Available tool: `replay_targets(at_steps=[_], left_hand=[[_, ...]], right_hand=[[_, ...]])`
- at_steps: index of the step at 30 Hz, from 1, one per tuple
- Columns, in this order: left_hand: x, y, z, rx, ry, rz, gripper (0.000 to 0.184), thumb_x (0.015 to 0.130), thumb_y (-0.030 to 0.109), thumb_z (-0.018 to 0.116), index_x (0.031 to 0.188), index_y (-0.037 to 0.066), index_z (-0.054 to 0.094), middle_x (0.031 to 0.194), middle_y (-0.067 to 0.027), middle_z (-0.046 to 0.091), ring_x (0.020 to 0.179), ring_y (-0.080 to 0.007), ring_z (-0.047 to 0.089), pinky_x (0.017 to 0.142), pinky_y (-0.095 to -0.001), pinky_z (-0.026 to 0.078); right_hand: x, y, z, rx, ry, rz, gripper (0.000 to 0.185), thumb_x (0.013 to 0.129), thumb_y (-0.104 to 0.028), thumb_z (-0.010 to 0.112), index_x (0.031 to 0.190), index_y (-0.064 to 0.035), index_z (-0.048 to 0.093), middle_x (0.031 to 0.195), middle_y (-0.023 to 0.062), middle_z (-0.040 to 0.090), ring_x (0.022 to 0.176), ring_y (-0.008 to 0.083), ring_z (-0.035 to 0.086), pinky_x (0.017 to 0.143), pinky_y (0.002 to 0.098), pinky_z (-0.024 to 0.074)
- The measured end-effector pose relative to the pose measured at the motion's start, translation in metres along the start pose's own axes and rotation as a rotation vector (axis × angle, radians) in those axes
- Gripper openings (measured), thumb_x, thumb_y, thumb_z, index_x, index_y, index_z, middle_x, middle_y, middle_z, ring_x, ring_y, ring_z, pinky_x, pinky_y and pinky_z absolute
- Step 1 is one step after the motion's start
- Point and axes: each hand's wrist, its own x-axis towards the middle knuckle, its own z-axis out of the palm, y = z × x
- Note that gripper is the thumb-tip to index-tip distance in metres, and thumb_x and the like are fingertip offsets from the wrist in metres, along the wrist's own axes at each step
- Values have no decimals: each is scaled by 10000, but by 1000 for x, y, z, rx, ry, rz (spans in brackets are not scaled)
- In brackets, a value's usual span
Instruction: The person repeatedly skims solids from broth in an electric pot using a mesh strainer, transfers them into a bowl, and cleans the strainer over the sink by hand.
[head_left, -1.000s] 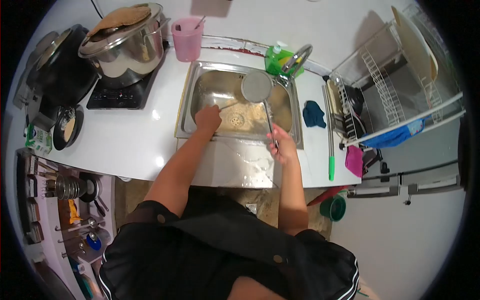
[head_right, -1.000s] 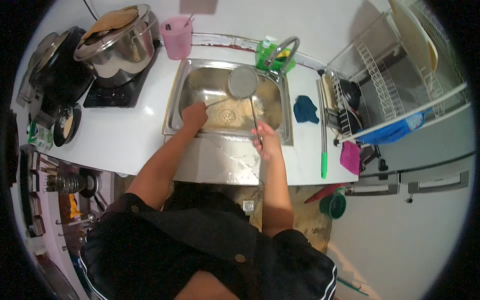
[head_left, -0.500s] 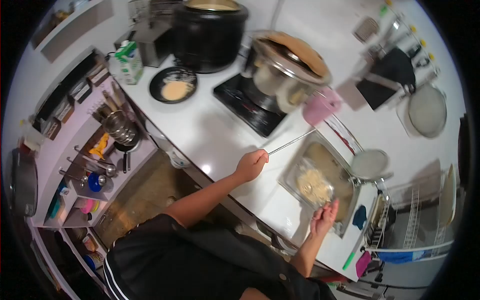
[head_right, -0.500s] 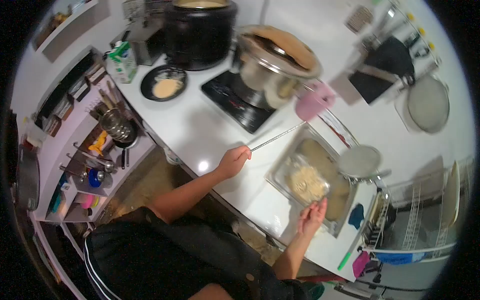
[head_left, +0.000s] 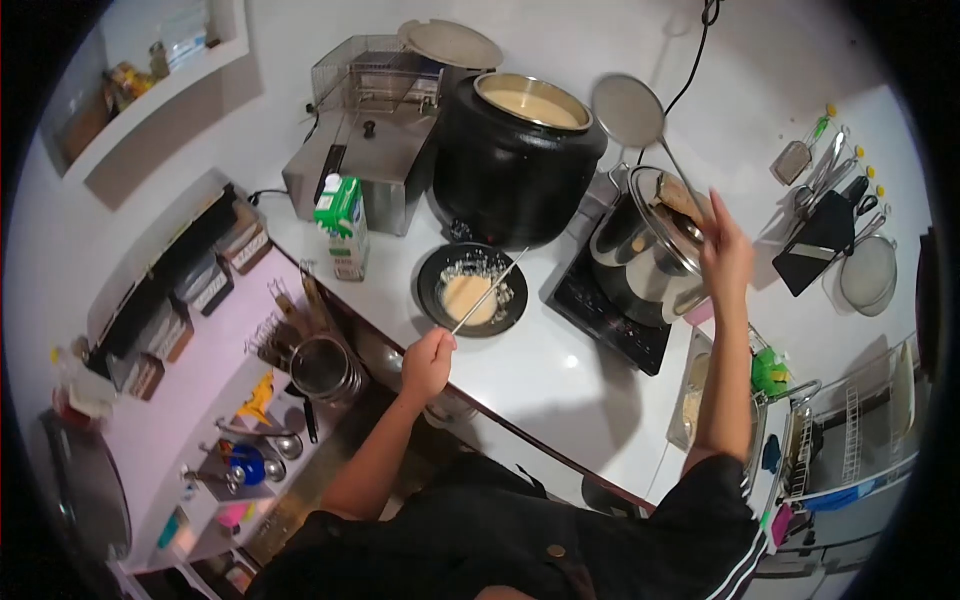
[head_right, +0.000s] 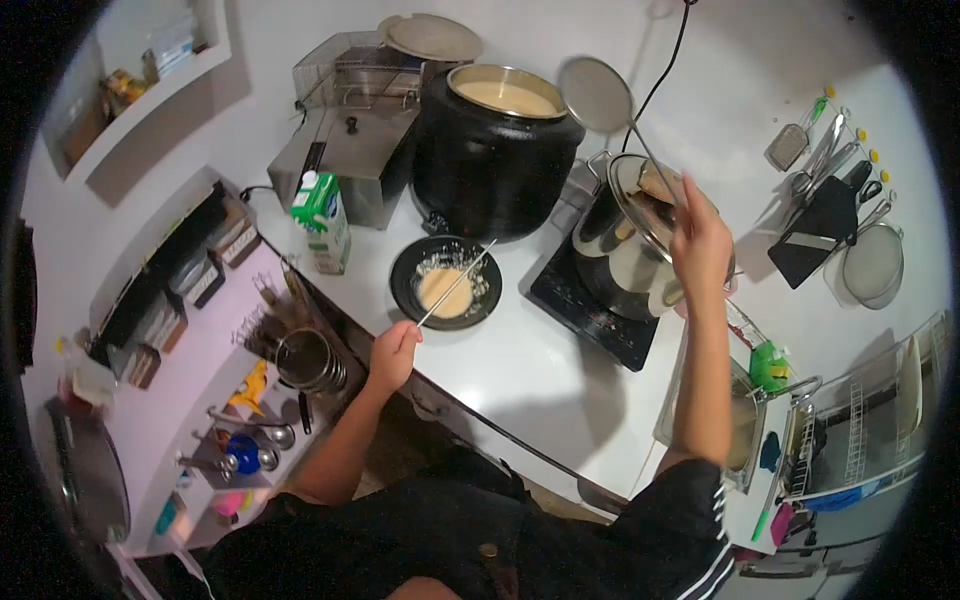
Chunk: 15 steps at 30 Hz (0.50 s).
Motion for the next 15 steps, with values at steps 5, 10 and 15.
replay_targets(at_steps=[5, 10, 15], left_hand=[[30, -13, -11, -106, 13, 22, 183, 845, 178, 460, 742, 41, 526, 564, -76, 469, 516, -145, 464, 520, -273, 381], [38, 2, -34, -43, -71, -44, 203, 865, 176, 450, 739, 33, 520, 552, -61, 458, 522, -108, 446, 510, -256, 373], [46, 5, -33, -157, -130, -112, 210, 875, 154, 447, 738, 7, 506, 592, -33, 464, 580, -74, 438, 550, -229, 377]], right_hand=[[113, -14, 64, -340, -41, -291, 368, 752, -13, 491, 1092, -139, 554, 783, 121, 572, 659, 316, 565, 581, 390, 449], [188, -31, 126, -469, -141, -513, 206, 706, -50, 508, 887, -94, 599, 966, 111, 550, 650, 284, 600, 556, 373, 488], [226, -46, 168, -600, -283, -736, 88, 704, -91, 520, 699, -73, 607, 882, 103, 551, 633, 232, 613, 540, 351, 488]])
